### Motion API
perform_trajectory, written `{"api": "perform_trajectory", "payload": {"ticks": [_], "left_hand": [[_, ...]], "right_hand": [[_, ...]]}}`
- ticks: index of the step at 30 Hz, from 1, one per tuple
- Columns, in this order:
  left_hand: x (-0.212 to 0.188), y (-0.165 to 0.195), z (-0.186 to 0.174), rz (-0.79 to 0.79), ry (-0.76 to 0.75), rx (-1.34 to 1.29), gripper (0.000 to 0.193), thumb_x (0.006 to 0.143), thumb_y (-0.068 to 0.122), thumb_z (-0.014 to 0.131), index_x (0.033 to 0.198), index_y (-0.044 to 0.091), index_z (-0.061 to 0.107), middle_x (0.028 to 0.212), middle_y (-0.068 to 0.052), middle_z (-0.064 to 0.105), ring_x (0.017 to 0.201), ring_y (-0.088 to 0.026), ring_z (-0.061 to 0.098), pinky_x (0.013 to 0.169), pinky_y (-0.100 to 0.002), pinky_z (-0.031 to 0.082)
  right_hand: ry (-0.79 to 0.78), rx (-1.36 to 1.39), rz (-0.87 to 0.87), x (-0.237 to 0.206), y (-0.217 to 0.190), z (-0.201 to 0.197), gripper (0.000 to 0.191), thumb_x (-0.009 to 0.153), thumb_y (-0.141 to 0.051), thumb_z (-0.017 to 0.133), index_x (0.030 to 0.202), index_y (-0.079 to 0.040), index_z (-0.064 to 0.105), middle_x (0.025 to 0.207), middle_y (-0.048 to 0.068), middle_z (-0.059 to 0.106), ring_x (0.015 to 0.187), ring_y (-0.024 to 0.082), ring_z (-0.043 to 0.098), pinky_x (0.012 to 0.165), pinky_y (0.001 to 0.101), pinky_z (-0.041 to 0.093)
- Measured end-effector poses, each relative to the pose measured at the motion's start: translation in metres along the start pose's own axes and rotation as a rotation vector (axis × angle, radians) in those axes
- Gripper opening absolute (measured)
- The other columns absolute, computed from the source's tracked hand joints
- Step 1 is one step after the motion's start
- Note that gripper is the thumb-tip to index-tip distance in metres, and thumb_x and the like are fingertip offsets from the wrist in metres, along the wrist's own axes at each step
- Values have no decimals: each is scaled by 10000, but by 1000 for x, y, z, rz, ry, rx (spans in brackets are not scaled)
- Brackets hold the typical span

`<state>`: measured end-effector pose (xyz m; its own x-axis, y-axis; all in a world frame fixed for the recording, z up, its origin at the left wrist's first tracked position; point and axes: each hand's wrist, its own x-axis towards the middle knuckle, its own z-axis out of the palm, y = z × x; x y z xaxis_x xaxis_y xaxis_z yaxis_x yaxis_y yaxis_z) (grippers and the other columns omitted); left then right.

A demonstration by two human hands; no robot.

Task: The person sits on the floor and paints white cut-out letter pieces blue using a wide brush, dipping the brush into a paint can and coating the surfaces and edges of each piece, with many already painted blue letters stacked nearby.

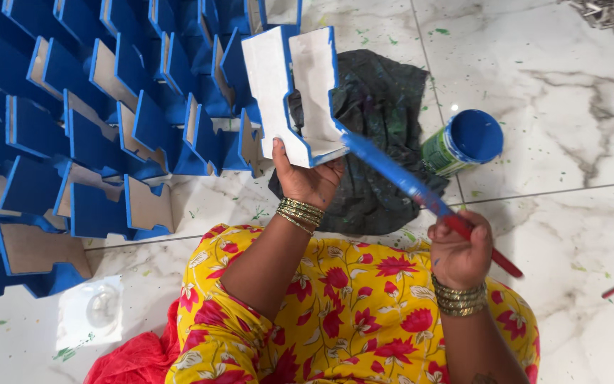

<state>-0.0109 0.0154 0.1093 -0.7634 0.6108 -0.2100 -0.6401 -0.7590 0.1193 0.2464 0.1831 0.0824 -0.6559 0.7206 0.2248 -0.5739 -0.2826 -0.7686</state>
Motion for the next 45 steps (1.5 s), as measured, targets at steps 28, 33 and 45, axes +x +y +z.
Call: {"api": "perform_trajectory", "payload": {"ticks": [28,33,45], "left_hand": [[2,11,-8,102,65,68,899,810,758,594,1469,158,480,1356,-92,609,1214,-297,595,1004,-479,509],[0,14,-3,119,74,102,877,806,753,583,1458,175,480,1397,-70,591,1266,-293,584,1049,-501,494],[-10,13,10,90,70,45,871,831,763,575,1464,172,479,1403,-74,580,1286,-289,568,1069,-484,497]], "right_hand": [[-243,-655,-583,-18,-23,70,303,1019,-258,580,974,39,618,859,143,651,709,304,655,646,407,564],[-220,-620,-614,-21,-24,73,310,1016,-276,574,989,29,621,887,136,663,727,287,669,655,385,574],[-290,-699,-663,-17,-25,73,316,1021,-277,572,985,34,615,868,129,674,747,259,685,698,376,586]]}}
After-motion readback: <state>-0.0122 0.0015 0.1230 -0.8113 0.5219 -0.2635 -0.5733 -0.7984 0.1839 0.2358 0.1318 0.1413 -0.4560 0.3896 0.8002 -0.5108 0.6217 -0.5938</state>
